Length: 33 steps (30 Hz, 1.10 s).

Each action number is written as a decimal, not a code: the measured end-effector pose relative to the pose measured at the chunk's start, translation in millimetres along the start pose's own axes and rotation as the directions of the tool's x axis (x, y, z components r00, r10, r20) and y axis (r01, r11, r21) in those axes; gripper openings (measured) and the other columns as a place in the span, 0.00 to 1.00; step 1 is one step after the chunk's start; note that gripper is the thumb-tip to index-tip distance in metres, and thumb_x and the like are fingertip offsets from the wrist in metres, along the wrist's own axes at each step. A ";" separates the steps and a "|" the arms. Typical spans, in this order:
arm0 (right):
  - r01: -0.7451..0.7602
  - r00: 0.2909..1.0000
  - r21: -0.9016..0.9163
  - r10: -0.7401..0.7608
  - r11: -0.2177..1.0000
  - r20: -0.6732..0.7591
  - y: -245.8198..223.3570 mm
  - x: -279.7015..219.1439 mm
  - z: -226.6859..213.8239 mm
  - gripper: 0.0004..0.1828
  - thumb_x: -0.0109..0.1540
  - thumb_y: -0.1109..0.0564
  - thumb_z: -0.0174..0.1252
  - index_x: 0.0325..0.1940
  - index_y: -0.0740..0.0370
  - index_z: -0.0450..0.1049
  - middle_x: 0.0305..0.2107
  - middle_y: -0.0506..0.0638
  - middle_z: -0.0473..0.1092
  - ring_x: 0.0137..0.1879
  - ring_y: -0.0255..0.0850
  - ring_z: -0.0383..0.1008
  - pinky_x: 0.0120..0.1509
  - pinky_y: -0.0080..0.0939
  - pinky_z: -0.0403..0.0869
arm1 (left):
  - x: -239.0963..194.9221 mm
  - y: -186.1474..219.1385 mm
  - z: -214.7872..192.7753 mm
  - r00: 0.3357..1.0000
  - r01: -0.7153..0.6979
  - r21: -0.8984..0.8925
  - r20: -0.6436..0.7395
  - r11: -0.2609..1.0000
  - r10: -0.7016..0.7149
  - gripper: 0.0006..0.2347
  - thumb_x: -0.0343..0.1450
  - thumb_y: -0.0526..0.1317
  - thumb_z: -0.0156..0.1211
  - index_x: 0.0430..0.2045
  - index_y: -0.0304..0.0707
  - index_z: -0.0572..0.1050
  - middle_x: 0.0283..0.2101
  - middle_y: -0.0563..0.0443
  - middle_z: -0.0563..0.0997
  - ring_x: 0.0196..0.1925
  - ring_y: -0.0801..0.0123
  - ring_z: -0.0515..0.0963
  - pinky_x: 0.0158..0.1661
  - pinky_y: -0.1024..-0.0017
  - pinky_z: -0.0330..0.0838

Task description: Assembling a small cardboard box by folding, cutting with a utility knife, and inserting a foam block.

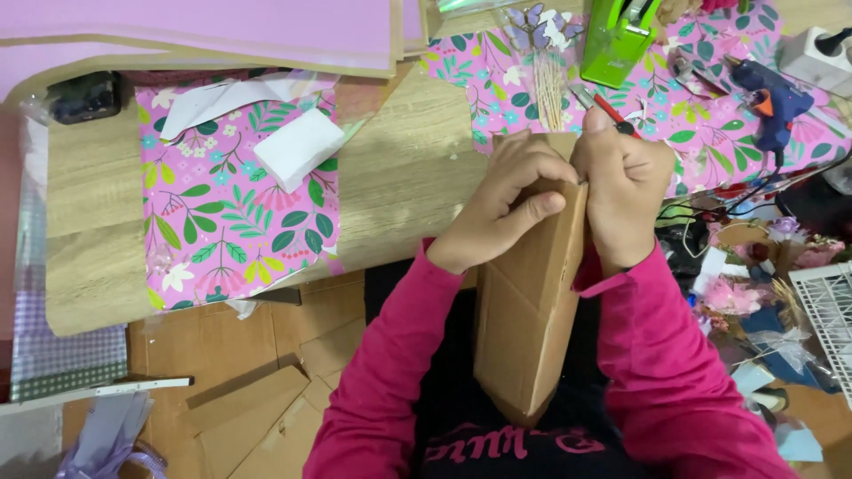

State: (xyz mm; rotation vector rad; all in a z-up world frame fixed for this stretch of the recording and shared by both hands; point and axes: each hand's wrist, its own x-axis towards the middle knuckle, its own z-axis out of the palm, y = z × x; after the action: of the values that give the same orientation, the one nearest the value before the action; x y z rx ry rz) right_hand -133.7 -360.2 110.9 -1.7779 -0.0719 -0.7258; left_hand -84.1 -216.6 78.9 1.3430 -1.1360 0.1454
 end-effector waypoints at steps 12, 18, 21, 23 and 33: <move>0.453 0.866 -0.513 -0.224 0.729 0.446 -26.5 12.4 -36.8 0.19 0.76 0.53 0.59 0.31 0.59 0.73 0.24 0.46 0.67 0.34 0.41 0.63 0.64 0.49 0.55 | -11.2 24.7 -15.7 0.985 0.125 0.149 -0.137 0.981 -0.105 0.11 0.78 0.50 0.48 0.33 0.49 0.74 0.35 0.63 0.78 0.40 0.73 0.76 0.52 0.69 0.60; 0.355 0.930 -0.720 -0.306 0.597 0.206 17.6 25.7 -85.3 0.07 0.81 0.62 0.56 0.61 0.68 0.75 0.49 0.58 0.73 0.49 0.49 0.73 0.61 0.54 0.56 | -10.0 101.8 -35.5 0.967 0.189 0.668 -0.256 0.720 -0.016 0.05 0.76 0.40 0.56 0.31 0.45 0.76 0.33 0.59 0.80 0.31 0.61 0.75 0.35 0.63 0.62; 0.309 0.948 -0.867 -0.054 0.391 0.314 115.9 39.8 -106.7 0.22 0.73 0.55 0.65 0.65 0.74 0.73 0.51 0.68 0.73 0.57 0.59 0.71 0.59 0.60 0.71 | -15.2 86.7 -32.0 0.945 0.323 0.806 -0.245 0.495 -0.217 0.07 0.76 0.41 0.53 0.26 0.47 0.69 0.23 0.60 0.75 0.25 0.63 0.76 0.24 0.60 0.61; 0.263 0.960 -0.913 0.008 0.312 0.280 160.6 34.1 -104.2 0.26 0.70 0.45 0.63 0.62 0.70 0.73 0.51 0.67 0.72 0.55 0.62 0.70 0.52 0.65 0.69 | -13.3 46.6 -43.3 0.848 0.484 0.776 -0.303 0.405 -0.435 0.07 0.76 0.47 0.49 0.30 0.50 0.71 0.26 0.57 0.79 0.27 0.56 0.79 0.24 0.55 0.63; -0.061 0.978 -0.666 0.177 0.743 0.107 157.2 30.1 -96.1 0.17 0.66 0.60 0.62 0.52 0.68 0.62 0.38 0.58 0.64 0.39 0.49 0.66 0.40 0.51 0.65 | -47.0 -27.6 -78.4 0.665 0.613 0.728 -0.263 0.308 -0.699 0.12 0.76 0.45 0.44 0.22 0.45 0.66 0.27 0.52 0.76 0.29 0.53 0.76 0.26 0.52 0.59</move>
State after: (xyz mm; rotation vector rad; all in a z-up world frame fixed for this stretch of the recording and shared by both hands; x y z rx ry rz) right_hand -88.2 -508.5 7.1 -2.5022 0.2205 -0.5359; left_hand -45.4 -137.7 41.3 2.5677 -0.4537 -0.0686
